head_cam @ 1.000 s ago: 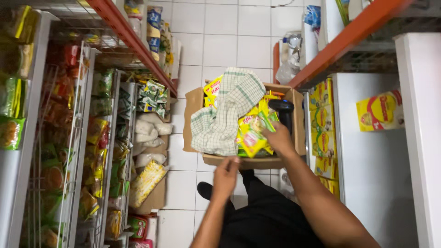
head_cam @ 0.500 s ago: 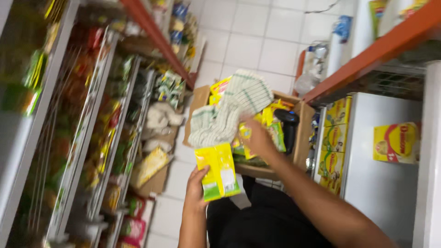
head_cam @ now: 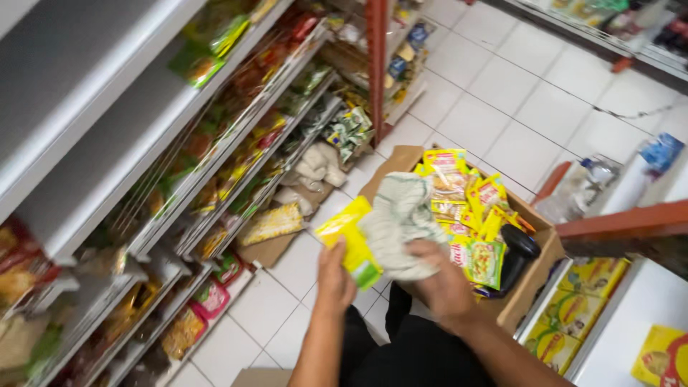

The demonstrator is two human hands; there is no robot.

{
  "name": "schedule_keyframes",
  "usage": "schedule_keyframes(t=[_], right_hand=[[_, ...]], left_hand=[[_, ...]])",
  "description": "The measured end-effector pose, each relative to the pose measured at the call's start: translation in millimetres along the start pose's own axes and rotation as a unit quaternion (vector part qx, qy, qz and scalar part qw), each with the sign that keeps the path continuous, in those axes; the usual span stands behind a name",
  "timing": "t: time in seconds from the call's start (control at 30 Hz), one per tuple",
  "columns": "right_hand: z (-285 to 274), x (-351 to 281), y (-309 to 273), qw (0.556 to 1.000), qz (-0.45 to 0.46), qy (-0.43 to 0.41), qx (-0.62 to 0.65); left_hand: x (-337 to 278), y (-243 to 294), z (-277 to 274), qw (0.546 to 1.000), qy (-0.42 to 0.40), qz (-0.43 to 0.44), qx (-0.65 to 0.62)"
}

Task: The person picks up seasoning packets from a cardboard box on the floor, scans them using a handheld barcode scanner, and places some packets onto a store shelf.

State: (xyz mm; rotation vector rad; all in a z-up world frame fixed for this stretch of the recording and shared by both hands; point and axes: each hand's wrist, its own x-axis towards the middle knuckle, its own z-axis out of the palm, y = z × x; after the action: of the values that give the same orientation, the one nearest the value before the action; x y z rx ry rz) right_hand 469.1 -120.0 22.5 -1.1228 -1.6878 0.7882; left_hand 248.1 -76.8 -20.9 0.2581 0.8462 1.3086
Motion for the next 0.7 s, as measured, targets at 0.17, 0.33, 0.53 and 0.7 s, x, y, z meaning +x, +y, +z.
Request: schedule_keyframes(t=[0.17, 0.33, 0.53, 0.7], right_hand=[[61.3, 59.8, -35.5, 0.98, -0.075, -0.142, -0.12], [80.4, 92.2, -49.9, 0.974, -0.081, -0.076, -0.195], [86.0, 90.7, -0.6, 0.992, 0.102, -0.057, -0.035], [55.1, 58.5, 44.7, 0.864, 0.324, -0.108, 0.37]], left_hand=[[-18.6, -25.8, 22.6, 0.982, 0.003, -0.088, -0.169], [-29.8, 10.9, 36.1, 0.989, -0.083, 0.022, -0.124], [-47.2, 35.9, 48.4, 0.983, -0.094, 0.051, -0.15], [-42.4, 75.8, 35.8, 0.956, -0.165, 0.025, -0.241]])
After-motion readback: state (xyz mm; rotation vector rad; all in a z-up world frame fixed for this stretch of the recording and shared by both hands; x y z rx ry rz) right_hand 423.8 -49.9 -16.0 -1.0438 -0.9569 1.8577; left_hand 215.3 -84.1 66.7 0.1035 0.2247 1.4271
